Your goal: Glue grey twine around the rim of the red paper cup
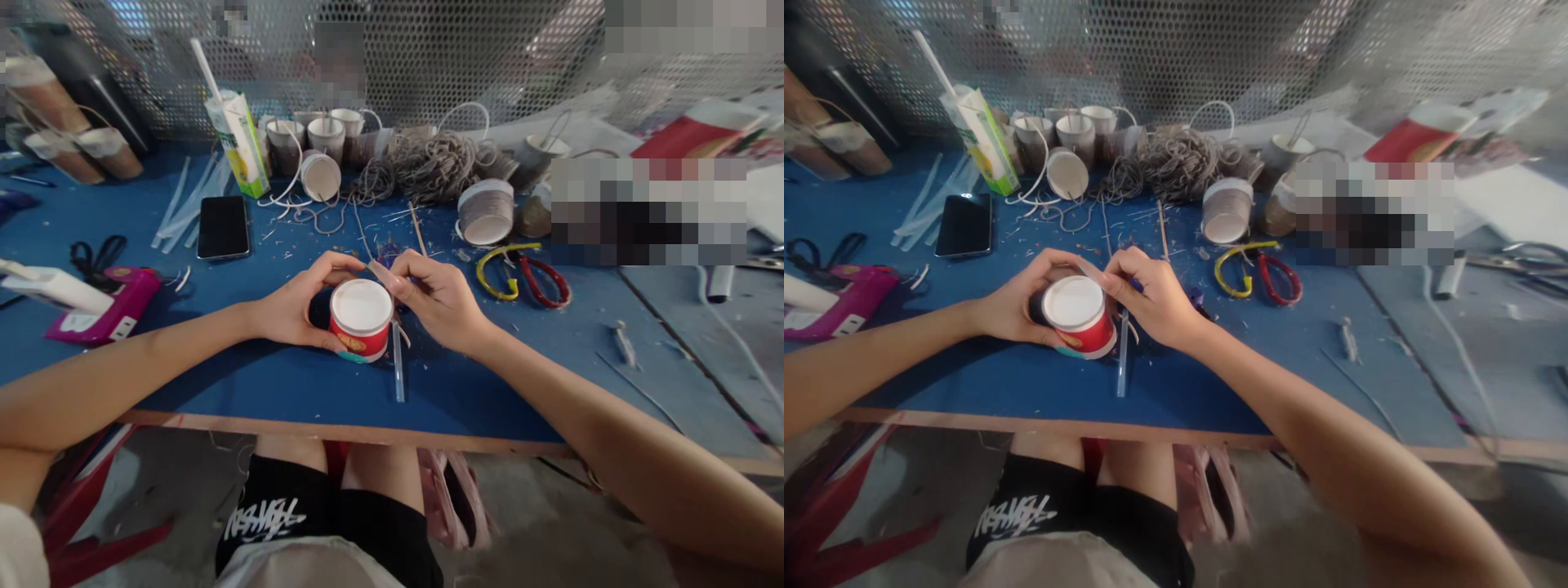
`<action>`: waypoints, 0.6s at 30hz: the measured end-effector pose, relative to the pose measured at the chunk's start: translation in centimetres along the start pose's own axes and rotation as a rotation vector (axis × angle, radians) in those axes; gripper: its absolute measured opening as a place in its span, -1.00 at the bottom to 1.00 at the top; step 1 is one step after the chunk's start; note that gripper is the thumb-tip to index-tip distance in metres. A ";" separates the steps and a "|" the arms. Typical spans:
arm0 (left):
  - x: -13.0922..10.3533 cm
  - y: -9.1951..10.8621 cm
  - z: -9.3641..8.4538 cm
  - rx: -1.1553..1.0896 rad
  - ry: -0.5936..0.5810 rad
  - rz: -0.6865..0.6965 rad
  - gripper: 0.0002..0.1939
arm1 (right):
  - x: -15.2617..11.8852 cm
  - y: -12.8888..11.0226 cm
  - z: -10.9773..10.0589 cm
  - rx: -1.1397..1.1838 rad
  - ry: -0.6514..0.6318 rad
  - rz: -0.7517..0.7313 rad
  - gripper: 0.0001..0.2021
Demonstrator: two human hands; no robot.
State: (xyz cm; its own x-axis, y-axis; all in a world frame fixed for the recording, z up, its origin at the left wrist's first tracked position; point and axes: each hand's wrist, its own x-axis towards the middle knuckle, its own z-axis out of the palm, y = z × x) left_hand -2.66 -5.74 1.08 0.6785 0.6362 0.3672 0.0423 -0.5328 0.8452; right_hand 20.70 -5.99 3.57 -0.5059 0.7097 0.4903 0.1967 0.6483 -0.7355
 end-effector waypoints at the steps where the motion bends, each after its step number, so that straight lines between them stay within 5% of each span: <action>1: 0.0 0.1 0.0 -0.013 -0.005 -0.006 -0.09 | 0.0 0.0 0.0 -0.003 0.004 -0.003 -0.50; 11: -0.1 -0.3 -0.5 -0.003 -0.075 0.052 -0.16 | 0.1 0.0 0.0 -0.044 -0.014 -0.047 -0.48; 18: -0.2 0.1 -0.5 0.070 0.011 0.013 0.00 | -0.2 -0.2 0.4 -0.043 0.000 -0.040 -0.54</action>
State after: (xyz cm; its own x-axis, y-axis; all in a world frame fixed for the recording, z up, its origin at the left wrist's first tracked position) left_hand -3.14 -5.58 1.27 0.6716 0.6344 0.3827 0.0845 -0.5788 0.8111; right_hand 20.45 -6.34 3.41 -0.5139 0.6831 0.5188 0.2119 0.6872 -0.6949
